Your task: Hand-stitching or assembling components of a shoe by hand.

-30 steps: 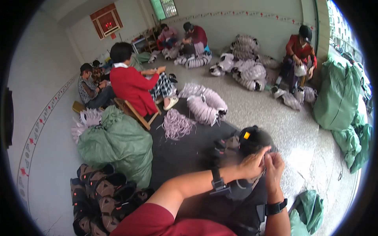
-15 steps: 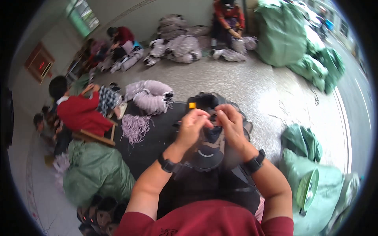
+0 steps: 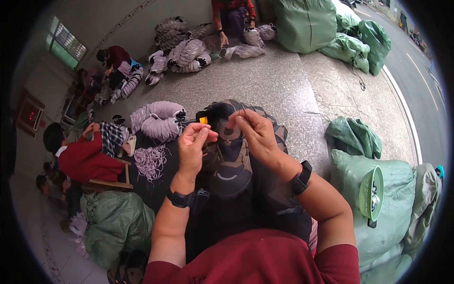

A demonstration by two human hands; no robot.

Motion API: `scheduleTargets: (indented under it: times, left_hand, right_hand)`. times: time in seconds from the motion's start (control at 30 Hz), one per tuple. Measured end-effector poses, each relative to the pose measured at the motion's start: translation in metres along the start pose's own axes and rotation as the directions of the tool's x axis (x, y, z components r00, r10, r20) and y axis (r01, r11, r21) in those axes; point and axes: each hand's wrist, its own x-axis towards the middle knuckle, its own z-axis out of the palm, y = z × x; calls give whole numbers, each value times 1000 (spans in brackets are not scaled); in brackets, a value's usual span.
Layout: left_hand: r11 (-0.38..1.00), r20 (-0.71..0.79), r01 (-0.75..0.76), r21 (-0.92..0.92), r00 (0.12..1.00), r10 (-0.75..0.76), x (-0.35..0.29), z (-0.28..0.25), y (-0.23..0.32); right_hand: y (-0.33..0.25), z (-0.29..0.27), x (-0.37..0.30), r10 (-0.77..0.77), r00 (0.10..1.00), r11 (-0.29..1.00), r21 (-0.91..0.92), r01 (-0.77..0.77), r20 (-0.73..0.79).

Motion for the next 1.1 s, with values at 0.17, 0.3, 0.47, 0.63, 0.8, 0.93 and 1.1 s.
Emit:
scheduleTargets:
  times: [0.17, 0.3, 0.47, 0.63, 0.8, 0.93, 1.1]
  left_hand:
    - [996, 13, -17, 85, 1000, 16, -1, -17, 7]
    - [997, 51, 4, 82, 999, -8, -7, -33, 9]
    - [977, 46, 49, 209, 997, -60, -10, -47, 4]
    - [982, 103, 56, 182, 992, -76, -11, -35, -6]
    - [973, 123, 75, 220, 987, -104, -18, -30, -9]
    - [976, 158, 104, 190, 978, -135, -24, -17, -14]
    - [935, 100, 128, 331, 981, -169, -28, -21, -30]
  right_hand:
    - [-15, -25, -9, -257, 938, 963, -137, 230, -231]
    - [1, -76, -46, -230, 933, 952, -262, 157, -276]
    - [33, -115, -108, 269, 938, 933, -181, -309, -218]
    - [47, -140, -176, 535, 841, 798, -279, -534, -78]
    - [72, -139, -227, 576, 817, 748, -403, -528, -1]
    - [72, -127, -247, 327, 942, 797, -559, -231, 77]
    - [74, -114, -248, 232, 959, 746, -662, -69, 162]
